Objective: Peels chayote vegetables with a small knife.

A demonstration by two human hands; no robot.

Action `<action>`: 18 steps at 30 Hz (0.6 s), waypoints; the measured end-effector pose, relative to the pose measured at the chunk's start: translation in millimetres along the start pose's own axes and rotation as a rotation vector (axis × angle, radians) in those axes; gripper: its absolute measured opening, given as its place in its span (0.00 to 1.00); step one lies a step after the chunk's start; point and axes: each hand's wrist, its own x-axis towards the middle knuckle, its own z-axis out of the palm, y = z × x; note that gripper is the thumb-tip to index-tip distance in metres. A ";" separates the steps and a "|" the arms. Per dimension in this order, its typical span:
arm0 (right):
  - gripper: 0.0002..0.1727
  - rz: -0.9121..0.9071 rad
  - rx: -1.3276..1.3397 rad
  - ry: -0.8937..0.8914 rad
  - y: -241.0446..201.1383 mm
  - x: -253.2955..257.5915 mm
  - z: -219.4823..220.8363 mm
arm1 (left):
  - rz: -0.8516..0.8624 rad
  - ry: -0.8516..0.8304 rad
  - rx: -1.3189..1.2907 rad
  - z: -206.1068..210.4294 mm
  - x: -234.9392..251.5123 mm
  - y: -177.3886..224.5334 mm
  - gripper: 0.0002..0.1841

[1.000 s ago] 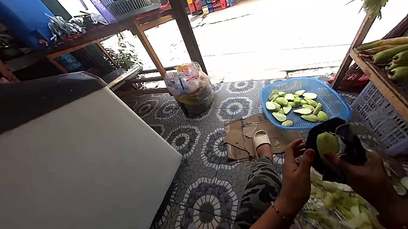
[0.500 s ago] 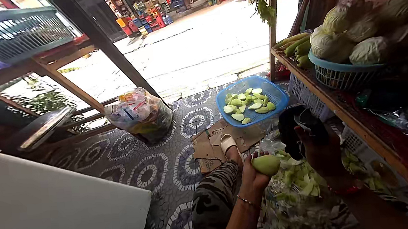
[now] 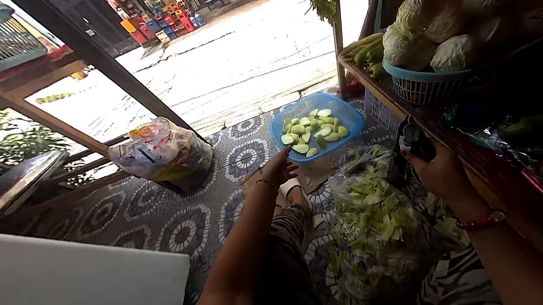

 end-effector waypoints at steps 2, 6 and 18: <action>0.28 -0.045 -0.016 0.022 4.3 -2.7 -2.0 | 0.055 0.042 0.028 -13.9 -7.9 -12.3 0.31; 0.36 -0.105 -0.015 0.058 3.0 -4.5 1.8 | 0.134 0.000 0.617 -23.9 -24.5 -48.4 0.31; 0.27 0.100 -0.402 -0.948 -23.4 -23.4 52.9 | 0.098 -0.466 1.450 -26.1 -32.1 -64.2 0.30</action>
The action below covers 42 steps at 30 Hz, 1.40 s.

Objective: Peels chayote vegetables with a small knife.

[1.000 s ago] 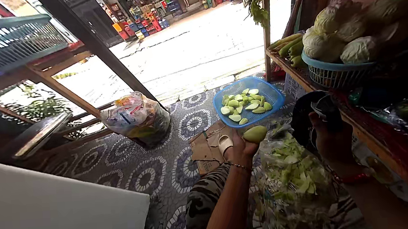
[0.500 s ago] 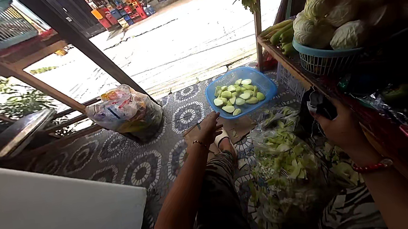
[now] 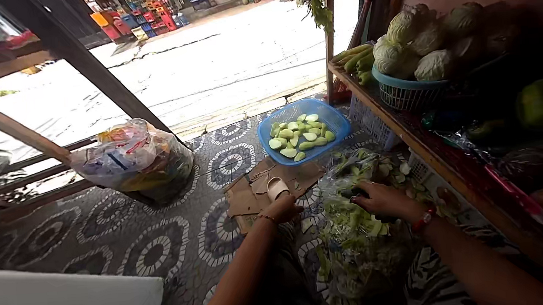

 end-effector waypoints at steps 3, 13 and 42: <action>0.24 -0.053 -0.041 -0.034 5.3 -4.9 0.5 | 0.007 -0.045 -0.045 -1.8 2.7 0.7 0.30; 0.27 0.424 -0.309 1.343 105.6 -124.3 -55.5 | 0.206 -0.081 -0.024 -4.6 11.9 62.5 0.31; 0.13 0.900 0.040 0.668 136.3 -134.6 -88.6 | 0.223 -0.077 0.401 8.0 70.8 127.3 0.27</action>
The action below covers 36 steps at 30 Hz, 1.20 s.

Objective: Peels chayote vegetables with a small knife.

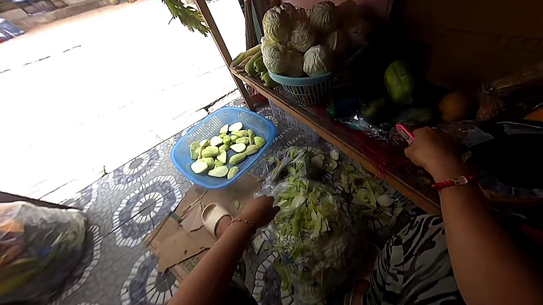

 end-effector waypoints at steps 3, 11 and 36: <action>0.11 -0.162 0.177 0.097 -11.4 -5.0 3.0 | 0.092 0.157 -0.200 5.2 26.5 21.4 0.26; 0.07 -0.519 0.340 -0.022 -52.1 -27.6 36.4 | -0.249 -0.103 -0.328 67.5 39.3 67.3 0.56; 0.17 -0.672 0.423 0.154 -65.4 -19.6 63.0 | -0.082 0.266 -0.641 -8.9 183.3 16.2 0.23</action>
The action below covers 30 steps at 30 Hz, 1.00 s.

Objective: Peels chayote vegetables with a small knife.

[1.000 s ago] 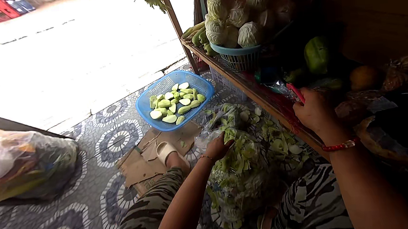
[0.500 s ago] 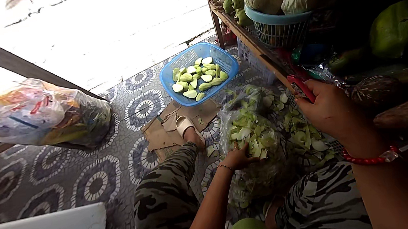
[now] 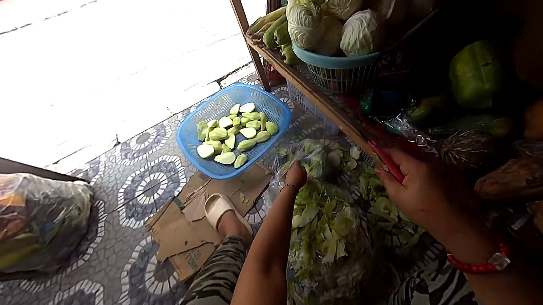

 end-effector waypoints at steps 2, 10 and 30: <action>0.18 -0.046 -0.080 -0.051 7.2 -1.0 6.3 | -0.010 -0.107 -0.026 11.0 8.6 5.1 0.25; 0.18 -0.114 -0.111 -0.131 12.2 -3.9 9.7 | -0.250 -0.003 -0.022 45.9 77.5 -28.9 0.23; 0.18 -0.147 -0.104 -0.062 19.4 -2.0 16.4 | 0.005 -0.253 0.406 34.3 49.5 47.4 0.42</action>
